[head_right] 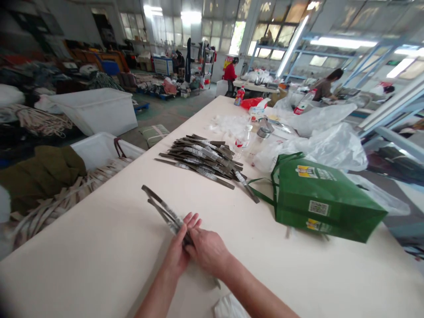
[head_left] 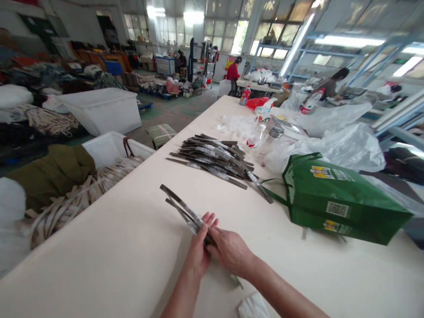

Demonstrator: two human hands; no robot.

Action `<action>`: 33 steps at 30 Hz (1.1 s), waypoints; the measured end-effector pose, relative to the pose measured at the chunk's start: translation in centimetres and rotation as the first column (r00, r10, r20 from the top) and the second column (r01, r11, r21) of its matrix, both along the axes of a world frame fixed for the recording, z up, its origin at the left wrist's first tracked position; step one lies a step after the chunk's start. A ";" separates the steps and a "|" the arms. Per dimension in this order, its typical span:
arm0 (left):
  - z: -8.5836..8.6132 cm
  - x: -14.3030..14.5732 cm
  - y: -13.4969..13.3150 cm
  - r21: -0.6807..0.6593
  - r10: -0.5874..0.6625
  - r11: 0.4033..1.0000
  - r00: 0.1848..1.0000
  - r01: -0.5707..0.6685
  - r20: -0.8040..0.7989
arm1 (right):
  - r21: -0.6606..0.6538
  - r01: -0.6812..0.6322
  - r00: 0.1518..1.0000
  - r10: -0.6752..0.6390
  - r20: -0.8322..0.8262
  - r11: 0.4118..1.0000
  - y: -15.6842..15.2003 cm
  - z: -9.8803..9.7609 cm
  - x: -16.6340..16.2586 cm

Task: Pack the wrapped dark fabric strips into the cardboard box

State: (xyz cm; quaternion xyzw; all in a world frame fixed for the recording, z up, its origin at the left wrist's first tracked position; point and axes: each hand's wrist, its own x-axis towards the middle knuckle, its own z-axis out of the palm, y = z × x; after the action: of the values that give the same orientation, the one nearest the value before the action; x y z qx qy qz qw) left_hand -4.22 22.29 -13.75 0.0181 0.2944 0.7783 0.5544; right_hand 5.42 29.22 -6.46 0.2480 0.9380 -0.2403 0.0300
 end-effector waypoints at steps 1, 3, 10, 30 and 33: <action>0.1 -0.2 0.1 -0.011 0.029 1.000 0.999 -0.029 0.043 | -0.041 -0.082 0.997 0.081 -0.016 0.996 0.6 0.7 -0.2; 0.3 -0.3 0.2 -0.042 0.083 0.996 0.992 -0.079 0.099 | -0.109 -0.122 0.992 0.118 -0.047 0.986 3.0 2.4 -0.9; 1.0 0.0 0.1 -0.137 0.135 0.983 0.984 -0.119 0.116 | 0.405 0.201 0.945 -0.068 -0.320 0.892 17.9 7.0 -9.8; 1.2 0.1 -0.1 -0.160 0.121 0.982 0.981 -0.096 0.152 | 0.591 0.429 0.884 -0.451 -0.121 0.683 23.9 2.6 -16.2; 1.1 0.0 -0.1 -0.132 0.113 0.987 0.984 -0.095 0.135 | 0.604 0.406 0.900 -0.414 -0.136 0.686 23.4 2.8 -15.7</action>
State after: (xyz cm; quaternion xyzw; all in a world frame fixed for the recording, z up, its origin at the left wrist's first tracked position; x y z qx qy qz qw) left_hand -4.25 22.17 -12.66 -0.0875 0.3030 0.7855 0.5325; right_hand -10.27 52.62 -3.64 0.4483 0.8843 0.0813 -0.1019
